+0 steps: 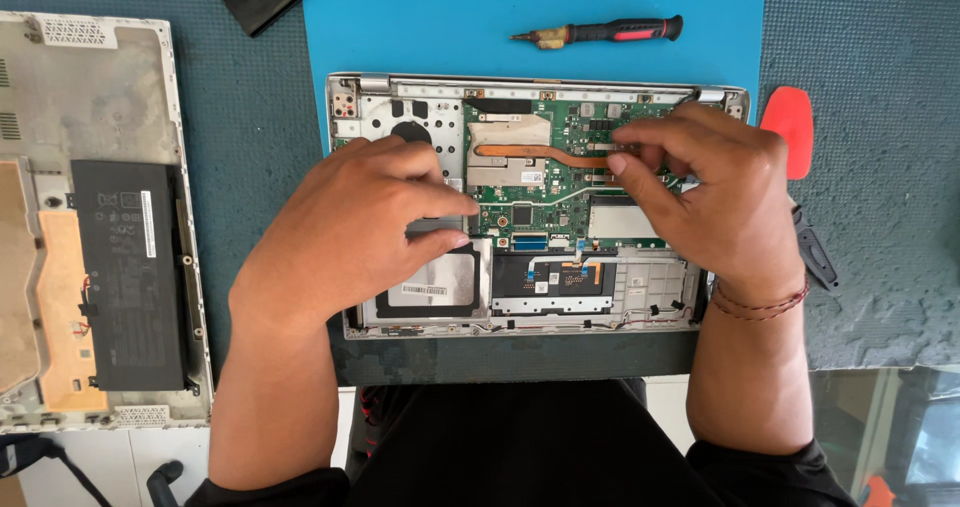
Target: The person disassembles a laptop by removing the cooling fan and heat sink. They use a screwdriver to unscrew components and carefully lift them out of the chassis, placing them on the workbench.
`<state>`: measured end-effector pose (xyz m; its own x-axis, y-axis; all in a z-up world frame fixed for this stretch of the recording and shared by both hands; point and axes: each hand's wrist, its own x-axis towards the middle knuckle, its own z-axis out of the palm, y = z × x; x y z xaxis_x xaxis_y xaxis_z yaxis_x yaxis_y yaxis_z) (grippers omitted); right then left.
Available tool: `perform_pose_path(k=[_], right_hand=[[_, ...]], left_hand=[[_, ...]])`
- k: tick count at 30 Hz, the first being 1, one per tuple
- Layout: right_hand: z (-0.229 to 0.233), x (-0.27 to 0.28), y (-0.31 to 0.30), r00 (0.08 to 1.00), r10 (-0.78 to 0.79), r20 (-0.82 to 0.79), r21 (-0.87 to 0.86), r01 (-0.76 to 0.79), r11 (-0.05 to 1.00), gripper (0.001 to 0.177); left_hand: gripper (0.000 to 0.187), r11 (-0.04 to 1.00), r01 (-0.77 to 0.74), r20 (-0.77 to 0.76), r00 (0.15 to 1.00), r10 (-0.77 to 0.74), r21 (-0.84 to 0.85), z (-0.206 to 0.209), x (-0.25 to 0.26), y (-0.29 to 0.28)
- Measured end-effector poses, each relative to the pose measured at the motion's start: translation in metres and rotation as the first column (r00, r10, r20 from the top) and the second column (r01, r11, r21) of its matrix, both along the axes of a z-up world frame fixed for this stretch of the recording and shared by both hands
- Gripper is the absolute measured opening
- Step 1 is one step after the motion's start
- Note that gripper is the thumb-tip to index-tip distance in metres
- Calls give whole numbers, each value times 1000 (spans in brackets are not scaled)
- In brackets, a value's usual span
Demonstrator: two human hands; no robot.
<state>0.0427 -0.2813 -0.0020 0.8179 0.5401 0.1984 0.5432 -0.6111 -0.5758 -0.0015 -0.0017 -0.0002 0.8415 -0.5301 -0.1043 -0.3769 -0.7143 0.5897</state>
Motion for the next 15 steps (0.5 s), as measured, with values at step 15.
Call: perform_pose_path(k=[15], right_hand=[[-4,11,-4,993,-103,51,43,101,994,4]], left_hand=[[23,994,29,-152,988,-13,108,2,-2,-12]])
